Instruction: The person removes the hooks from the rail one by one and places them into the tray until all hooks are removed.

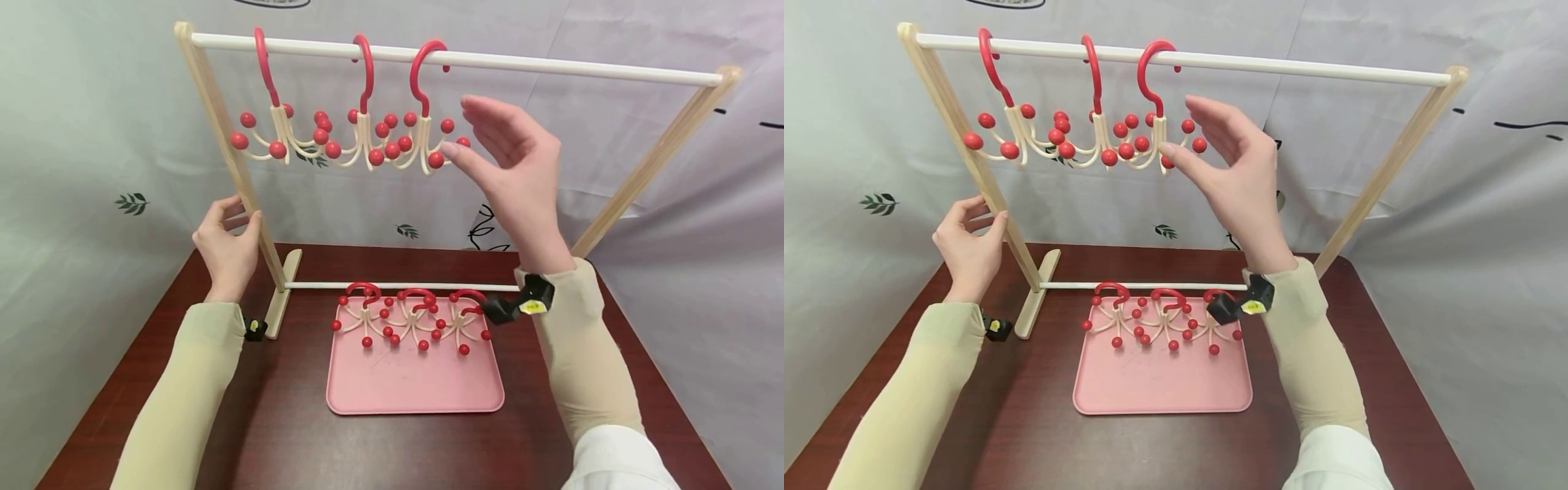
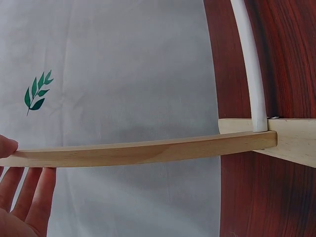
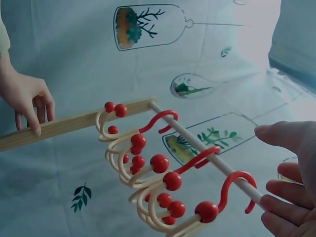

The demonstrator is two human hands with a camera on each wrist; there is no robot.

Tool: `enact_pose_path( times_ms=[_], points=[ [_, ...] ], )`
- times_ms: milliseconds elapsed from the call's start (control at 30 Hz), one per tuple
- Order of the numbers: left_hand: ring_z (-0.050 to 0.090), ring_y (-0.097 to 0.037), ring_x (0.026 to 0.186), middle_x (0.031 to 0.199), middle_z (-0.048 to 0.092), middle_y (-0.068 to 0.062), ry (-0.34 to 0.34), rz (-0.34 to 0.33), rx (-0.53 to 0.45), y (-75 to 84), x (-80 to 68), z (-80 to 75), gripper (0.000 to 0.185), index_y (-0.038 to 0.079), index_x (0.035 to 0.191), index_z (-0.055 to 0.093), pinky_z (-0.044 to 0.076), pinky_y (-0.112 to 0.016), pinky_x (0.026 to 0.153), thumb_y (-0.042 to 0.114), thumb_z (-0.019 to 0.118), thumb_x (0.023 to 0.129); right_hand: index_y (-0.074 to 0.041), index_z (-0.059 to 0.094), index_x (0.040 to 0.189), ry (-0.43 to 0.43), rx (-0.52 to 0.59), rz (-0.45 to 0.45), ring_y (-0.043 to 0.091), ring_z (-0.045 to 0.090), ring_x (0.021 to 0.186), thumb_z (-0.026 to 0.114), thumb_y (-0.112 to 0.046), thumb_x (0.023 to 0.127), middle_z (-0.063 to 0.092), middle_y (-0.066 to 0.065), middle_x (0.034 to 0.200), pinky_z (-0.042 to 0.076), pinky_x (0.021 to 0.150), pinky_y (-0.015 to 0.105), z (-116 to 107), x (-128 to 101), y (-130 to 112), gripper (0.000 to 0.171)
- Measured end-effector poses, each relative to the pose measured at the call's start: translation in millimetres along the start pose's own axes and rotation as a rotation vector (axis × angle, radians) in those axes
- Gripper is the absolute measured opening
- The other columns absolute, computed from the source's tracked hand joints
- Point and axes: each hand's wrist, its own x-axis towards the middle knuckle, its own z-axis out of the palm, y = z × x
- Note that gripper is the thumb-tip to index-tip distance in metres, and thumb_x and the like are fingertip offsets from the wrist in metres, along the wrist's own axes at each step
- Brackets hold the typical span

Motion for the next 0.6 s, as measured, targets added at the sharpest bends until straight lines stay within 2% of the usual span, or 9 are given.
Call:
enact_pose_path(
  times_ms=[133,333,600],
  points=[
    [0.072,-0.015,0.093,0.111,0.074,0.001,0.001,0.001,-0.005,-0.7,-0.3,0.6,0.028,0.013,0.122,0.073,0.059,-0.023,0.077,0.020,0.074,0.094,0.000,0.070,0.125,-0.037,-0.032,0.020,0.018,0.062,0.122,0.082,-0.002,0.084,0.069,0.009,0.125,0.044,0.109,0.031,8.5,16.6,3.4,0.043],
    [0.072,-0.016,0.093,0.111,0.074,0.001,0.005,0.003,-0.006,0.0,0.4,0.6,0.028,0.013,0.121,0.073,0.058,-0.019,0.076,0.020,0.074,0.094,-0.004,0.068,0.131,-0.090,-0.105,0.068,0.013,0.060,0.124,0.084,-0.008,0.084,0.067,0.005,0.129,0.043,0.109,0.026,13.5,38.4,24.0,0.050],
    [0.072,-0.017,0.094,0.112,0.074,0.001,0.003,0.002,-0.003,0.7,-0.4,0.1,0.028,0.013,0.122,0.073,0.058,-0.019,0.077,0.020,0.074,0.094,-0.006,0.067,0.133,-0.124,-0.141,0.105,0.010,0.059,0.124,0.086,-0.011,0.083,0.067,0.004,0.131,0.042,0.109,0.025,18.3,50.6,35.3,0.054]
  ],
)
